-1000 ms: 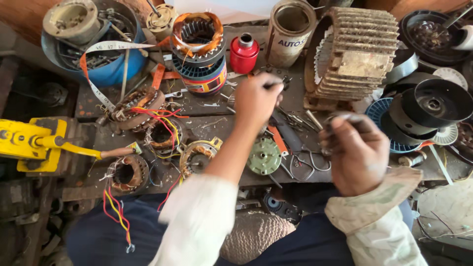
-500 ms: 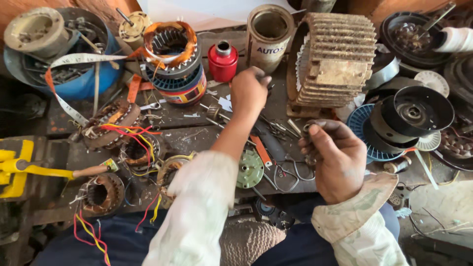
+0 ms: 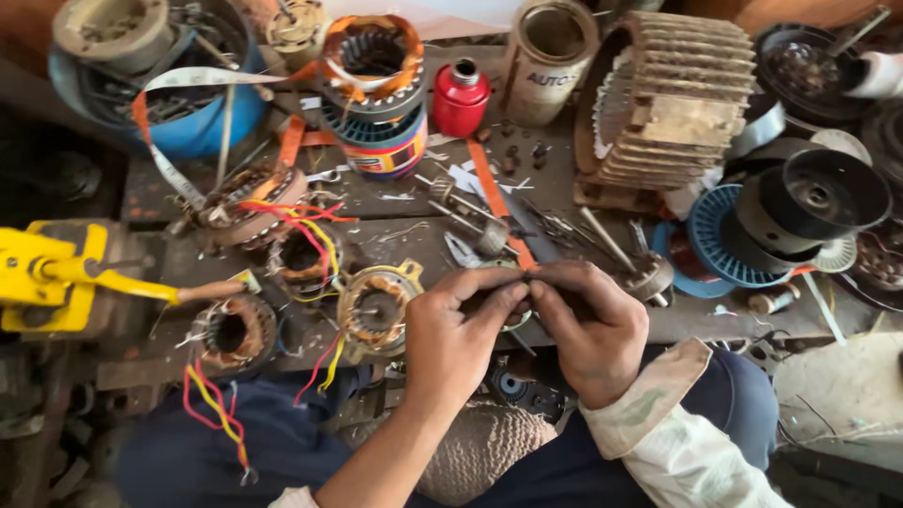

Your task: The person sits cross-legged on the floor and repairs a small electrical motor component. They apply a red liquid from a bottle into the component, insert a metal shaft, and use a screwdriver to tighten screws on a green housing. The person also uses pliers to adjust wires and handles various motor parts on a cluttered workbench.

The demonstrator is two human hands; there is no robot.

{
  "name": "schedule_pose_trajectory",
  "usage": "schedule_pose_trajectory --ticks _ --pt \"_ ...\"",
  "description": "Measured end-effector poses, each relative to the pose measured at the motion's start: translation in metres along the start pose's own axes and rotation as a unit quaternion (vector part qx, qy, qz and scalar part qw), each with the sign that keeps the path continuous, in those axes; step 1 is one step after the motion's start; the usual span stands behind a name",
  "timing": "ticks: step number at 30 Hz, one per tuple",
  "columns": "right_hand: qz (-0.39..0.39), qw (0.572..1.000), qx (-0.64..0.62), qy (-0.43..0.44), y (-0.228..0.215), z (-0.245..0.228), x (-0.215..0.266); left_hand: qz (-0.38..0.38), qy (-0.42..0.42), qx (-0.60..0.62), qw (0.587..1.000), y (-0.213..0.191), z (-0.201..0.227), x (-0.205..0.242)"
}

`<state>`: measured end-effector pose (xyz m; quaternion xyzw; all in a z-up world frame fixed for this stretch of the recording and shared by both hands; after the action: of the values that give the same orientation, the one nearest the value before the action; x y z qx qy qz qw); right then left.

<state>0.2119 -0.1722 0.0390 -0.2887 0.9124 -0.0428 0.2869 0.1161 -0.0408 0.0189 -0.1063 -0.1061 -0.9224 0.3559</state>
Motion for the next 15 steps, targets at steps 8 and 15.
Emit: schedule_pose_trajectory --ticks 8,15 --pt "0.036 0.938 -0.285 0.195 0.034 0.029 0.025 -0.034 0.06 0.092 0.993 -0.039 -0.023 0.018" --pt "-0.105 0.992 -0.062 0.035 0.042 -0.002 0.015 0.015 0.104 0.014 0.994 -0.05 -0.016 0.023"
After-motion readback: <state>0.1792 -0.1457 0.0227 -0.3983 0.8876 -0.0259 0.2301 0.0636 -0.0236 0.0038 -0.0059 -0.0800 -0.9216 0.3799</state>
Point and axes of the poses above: each hand's wrist, its own x-axis away from the middle knuckle, its own y-axis out of the palm, z = x × y, the point moved 9 cm from there along -x, towards the middle knuckle, and after that the axes turned 15 degrees about -y, right-handed, at the moved point
